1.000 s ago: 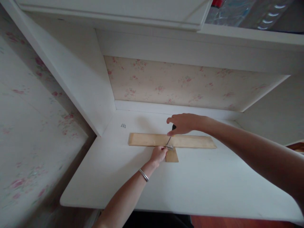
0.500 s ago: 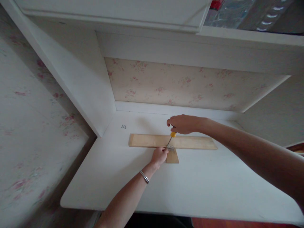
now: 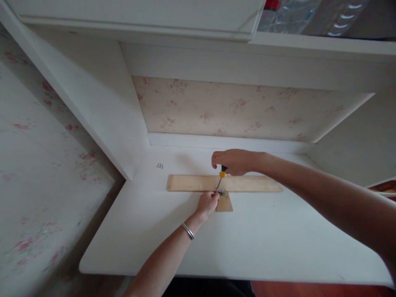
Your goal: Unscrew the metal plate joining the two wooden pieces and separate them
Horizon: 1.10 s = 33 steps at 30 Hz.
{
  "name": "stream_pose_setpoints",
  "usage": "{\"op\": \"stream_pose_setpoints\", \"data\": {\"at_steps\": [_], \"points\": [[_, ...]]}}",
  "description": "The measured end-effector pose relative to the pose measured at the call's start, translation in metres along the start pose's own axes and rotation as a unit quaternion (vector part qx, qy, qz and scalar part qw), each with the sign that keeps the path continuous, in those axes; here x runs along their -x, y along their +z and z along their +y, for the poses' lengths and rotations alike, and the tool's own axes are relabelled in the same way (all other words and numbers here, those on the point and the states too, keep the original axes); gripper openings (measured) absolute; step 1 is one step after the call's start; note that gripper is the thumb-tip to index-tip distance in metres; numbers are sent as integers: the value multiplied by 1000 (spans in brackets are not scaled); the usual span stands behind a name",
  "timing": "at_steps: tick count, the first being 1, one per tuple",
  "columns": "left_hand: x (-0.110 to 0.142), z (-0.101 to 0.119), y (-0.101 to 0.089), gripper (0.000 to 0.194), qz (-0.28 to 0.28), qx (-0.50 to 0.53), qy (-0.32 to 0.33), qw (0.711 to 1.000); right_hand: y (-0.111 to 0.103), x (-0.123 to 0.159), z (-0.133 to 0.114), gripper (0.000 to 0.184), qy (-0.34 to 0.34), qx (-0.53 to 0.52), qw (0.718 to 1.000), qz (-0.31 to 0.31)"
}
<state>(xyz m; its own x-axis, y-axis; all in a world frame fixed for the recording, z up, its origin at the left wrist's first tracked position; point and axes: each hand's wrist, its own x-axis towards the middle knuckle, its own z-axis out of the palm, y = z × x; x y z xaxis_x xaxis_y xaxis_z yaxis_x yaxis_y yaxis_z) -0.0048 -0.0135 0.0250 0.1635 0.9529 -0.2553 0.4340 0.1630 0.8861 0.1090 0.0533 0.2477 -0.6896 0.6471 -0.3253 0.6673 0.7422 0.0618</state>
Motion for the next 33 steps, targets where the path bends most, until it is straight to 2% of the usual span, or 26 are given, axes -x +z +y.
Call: {"op": "stream_pose_setpoints", "data": {"at_steps": [1,3,6,8,10,12,13,15,18,20,22,25,26,28,30,33], "points": [[0,0,0,36,-1,-1,1,1000,0,0,1,39,10,-1,1000,6],[1,0,0,36,-4,0,4,1000,-1,1,2,47,78,-4,997,10],[2,0,0,36,-1,-2,11,1000,-6,3,-1,62,224,-38,972,-52],[2,-1,1,36,2,-2,13,1000,-9,4,-3,62,267,-33,959,-86],[2,-1,2,36,3,0,10,1000,-10,6,-4,50,226,7,971,-72],[1,-2,2,35,3,2,6,1000,-8,8,-4,30,136,35,989,-35],[1,-2,2,35,3,3,6,1000,-6,10,-3,25,97,35,994,-21],[0,-3,2,34,-1,5,6,1000,-2,11,-1,38,62,20,998,-4],[1,-3,1,33,-3,1,8,1000,0,11,1,59,135,-16,991,-7],[2,-3,0,33,0,-7,12,1000,-2,11,0,59,207,-33,977,-34],[2,-3,-1,33,1,-13,16,1000,-5,11,0,51,227,-26,972,-62],[4,-3,-1,33,2,-18,22,1000,-9,13,-2,25,117,9,993,-27],[4,-3,0,33,2,-21,27,999,-9,14,-3,25,74,10,997,-7],[5,-2,0,34,2,-28,37,999,-8,15,-5,45,33,-4,999,11],[6,-3,0,35,0,-32,44,999,-6,14,-7,58,80,-22,997,1],[7,-3,0,34,-1,-37,46,998,-4,12,-6,55,201,-30,978,-43]]}}
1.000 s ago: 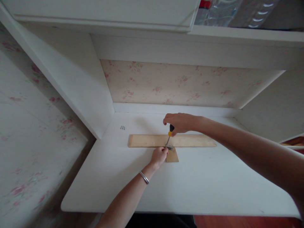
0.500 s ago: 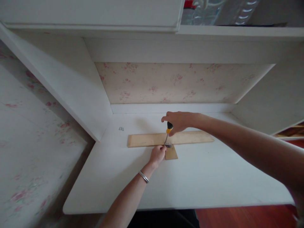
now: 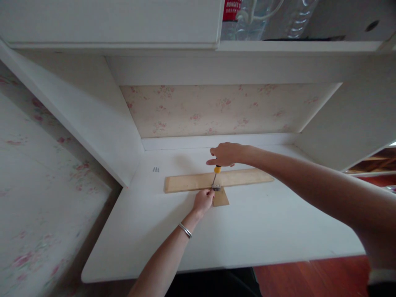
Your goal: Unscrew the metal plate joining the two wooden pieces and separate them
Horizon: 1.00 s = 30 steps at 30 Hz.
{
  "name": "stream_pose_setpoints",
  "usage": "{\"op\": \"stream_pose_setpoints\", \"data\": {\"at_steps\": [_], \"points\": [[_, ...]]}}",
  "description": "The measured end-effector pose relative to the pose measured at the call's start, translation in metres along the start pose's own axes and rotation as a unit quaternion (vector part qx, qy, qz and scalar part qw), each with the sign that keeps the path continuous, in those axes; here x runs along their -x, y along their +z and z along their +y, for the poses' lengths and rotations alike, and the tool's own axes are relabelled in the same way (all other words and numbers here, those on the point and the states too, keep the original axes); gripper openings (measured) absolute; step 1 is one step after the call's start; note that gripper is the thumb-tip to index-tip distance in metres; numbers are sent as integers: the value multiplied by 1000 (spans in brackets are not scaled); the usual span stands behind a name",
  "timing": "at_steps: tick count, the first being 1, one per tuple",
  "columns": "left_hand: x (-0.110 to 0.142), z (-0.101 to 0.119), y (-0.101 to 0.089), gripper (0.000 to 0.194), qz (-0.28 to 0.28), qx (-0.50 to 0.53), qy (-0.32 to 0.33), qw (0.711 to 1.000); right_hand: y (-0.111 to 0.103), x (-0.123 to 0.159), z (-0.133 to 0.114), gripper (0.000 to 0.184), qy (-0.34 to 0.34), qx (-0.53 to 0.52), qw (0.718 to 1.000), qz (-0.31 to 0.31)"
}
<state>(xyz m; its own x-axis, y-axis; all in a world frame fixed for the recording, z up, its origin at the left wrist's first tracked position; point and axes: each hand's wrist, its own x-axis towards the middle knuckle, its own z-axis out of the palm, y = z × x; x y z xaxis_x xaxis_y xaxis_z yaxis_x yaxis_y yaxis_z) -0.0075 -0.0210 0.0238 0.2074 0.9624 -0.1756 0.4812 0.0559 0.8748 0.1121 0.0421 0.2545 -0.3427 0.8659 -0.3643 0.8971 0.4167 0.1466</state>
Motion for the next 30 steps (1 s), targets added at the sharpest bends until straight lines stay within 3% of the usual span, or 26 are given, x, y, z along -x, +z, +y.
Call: {"op": "stream_pose_setpoints", "data": {"at_steps": [2,4,7,9,11,13,15,17,19,23,25,28,30], "points": [[1,-1,0,34,0,-5,1,1000,1,-2,3,45,2,4,1000,-24],[1,-2,-1,33,2,-9,4,1000,2,-2,8,27,-81,15,997,-4],[2,-3,-1,35,3,-8,11,1000,3,-1,12,33,-189,24,980,54],[2,-4,-1,34,2,-8,12,1000,2,0,11,43,-156,14,986,51],[2,-5,-1,33,1,-14,13,1000,0,2,7,54,-62,-9,998,19],[3,-6,0,32,3,-19,18,1000,-3,3,4,53,4,-17,1000,-24],[4,-6,0,32,8,-16,20,1000,-4,5,2,36,-27,-2,999,-27],[5,-6,0,32,13,-10,19,1000,-4,6,2,22,-112,23,993,12],[6,-5,0,32,17,-8,20,1000,-3,6,3,29,-153,28,986,52],[8,-5,0,32,22,-3,27,999,-2,2,1,55,-37,-7,999,18],[9,-5,-1,32,22,2,31,999,-4,0,-1,49,1,8,1000,-7],[9,-6,-1,33,23,2,30,999,-5,1,-1,25,-74,41,996,36],[9,-6,-1,33,21,1,28,999,-5,3,0,35,-126,36,988,76]]}}
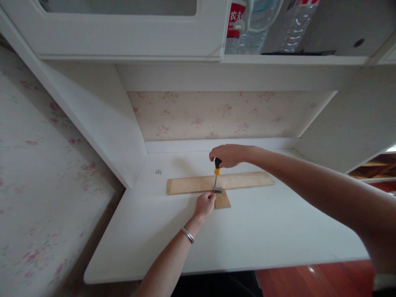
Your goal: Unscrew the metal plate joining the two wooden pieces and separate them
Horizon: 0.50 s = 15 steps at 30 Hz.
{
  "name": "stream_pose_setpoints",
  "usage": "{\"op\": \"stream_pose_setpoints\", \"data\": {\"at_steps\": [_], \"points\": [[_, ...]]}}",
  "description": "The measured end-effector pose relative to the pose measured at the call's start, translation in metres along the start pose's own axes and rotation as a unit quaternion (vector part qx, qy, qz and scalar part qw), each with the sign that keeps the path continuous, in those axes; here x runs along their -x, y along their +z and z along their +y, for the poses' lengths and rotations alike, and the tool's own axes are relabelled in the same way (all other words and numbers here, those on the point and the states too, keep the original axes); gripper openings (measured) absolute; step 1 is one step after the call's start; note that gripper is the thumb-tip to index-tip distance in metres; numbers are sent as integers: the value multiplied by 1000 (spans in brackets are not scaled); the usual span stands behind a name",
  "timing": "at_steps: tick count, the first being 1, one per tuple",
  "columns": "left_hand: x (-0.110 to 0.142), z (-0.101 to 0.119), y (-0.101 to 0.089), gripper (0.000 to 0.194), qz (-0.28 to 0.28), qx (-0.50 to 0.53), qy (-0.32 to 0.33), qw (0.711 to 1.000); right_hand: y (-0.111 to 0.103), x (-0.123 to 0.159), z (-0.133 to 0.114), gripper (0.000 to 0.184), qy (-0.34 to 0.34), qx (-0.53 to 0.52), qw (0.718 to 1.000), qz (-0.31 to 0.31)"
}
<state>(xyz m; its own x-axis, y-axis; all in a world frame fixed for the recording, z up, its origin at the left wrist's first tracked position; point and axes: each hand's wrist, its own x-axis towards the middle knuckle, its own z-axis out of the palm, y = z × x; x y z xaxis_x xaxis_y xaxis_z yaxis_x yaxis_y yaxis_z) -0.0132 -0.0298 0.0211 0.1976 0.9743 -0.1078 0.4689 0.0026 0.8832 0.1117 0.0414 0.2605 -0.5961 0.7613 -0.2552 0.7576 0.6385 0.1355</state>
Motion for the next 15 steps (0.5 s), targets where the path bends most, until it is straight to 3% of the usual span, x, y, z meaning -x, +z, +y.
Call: {"op": "stream_pose_setpoints", "data": {"at_steps": [3,7,10,13,15], "points": [[1,1,-1,32,1,-1,-5,1000,-2,1,0,54,53,-10,999,-5],[2,3,-3,32,7,-2,-3,1000,-7,-2,0,54,160,-24,980,-113],[1,2,-3,32,4,-3,-3,1000,-10,0,2,31,70,-16,993,-92],[2,2,-3,33,2,-1,2,1000,-8,2,3,52,-14,-27,999,-25],[2,2,-3,33,2,2,0,1000,-5,1,1,64,40,-58,997,-42]]}}
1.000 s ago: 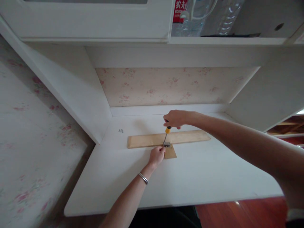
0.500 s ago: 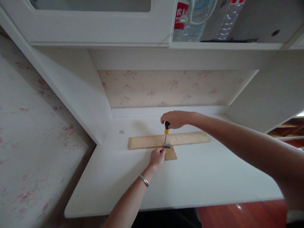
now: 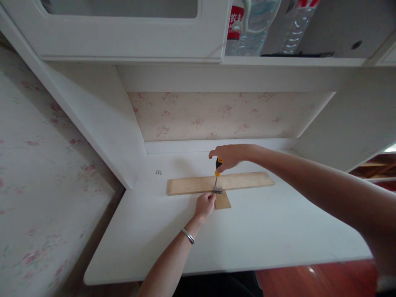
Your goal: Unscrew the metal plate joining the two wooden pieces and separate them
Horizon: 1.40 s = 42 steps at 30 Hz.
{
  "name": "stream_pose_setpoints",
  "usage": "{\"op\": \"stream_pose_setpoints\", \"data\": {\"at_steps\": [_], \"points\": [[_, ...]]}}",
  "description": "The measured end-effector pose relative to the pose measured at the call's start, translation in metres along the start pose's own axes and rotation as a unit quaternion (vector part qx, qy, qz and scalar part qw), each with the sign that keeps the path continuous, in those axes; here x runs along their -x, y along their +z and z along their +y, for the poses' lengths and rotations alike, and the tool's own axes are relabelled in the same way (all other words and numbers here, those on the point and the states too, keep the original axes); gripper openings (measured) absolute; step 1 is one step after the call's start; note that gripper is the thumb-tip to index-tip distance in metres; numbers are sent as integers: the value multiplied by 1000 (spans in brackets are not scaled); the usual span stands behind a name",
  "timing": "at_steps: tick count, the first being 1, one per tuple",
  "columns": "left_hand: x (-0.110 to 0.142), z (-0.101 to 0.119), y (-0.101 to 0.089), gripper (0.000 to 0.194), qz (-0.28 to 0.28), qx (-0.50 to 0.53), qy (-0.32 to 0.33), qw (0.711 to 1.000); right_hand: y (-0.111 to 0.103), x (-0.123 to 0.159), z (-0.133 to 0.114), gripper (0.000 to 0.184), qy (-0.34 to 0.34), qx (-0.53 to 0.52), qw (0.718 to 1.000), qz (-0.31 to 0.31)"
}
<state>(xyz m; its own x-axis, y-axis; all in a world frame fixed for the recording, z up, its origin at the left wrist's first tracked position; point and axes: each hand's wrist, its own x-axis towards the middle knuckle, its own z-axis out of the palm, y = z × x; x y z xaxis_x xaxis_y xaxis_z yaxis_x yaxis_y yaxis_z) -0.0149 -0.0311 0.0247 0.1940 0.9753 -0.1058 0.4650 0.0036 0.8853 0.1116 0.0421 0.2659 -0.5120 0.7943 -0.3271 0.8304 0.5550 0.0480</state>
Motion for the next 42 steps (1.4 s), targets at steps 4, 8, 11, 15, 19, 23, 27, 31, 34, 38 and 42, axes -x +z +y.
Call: {"op": "stream_pose_setpoints", "data": {"at_steps": [4,8,11,15,19,23,27,31,34,38,42], "points": [[1,0,-1,31,2,2,1,1000,2,-4,-4,52,102,9,993,-62],[1,0,-1,32,3,2,9,1000,2,-2,-3,25,-33,48,998,-5],[0,0,-1,33,4,2,3,1000,3,0,-1,46,-45,33,998,17],[0,-1,-1,33,0,9,7,1000,5,-2,-3,52,92,7,994,-54],[0,-1,-1,33,0,11,12,1000,7,-4,-1,21,6,50,999,-10],[-3,-1,-1,34,-3,23,0,1000,12,-3,3,31,-99,50,994,24],[-7,-3,-2,33,-39,33,-5,999,16,0,7,33,-155,19,987,38],[-13,5,-12,33,-74,-56,86,992,16,12,17,38,-159,-14,982,105],[-21,19,-27,28,-85,-182,197,960,22,30,29,41,-115,-41,975,187],[-41,36,-46,25,-157,-310,280,895,52,61,50,30,12,-123,953,277],[-62,45,-51,24,-199,-379,315,847,114,93,66,14,143,-327,883,305]]}}
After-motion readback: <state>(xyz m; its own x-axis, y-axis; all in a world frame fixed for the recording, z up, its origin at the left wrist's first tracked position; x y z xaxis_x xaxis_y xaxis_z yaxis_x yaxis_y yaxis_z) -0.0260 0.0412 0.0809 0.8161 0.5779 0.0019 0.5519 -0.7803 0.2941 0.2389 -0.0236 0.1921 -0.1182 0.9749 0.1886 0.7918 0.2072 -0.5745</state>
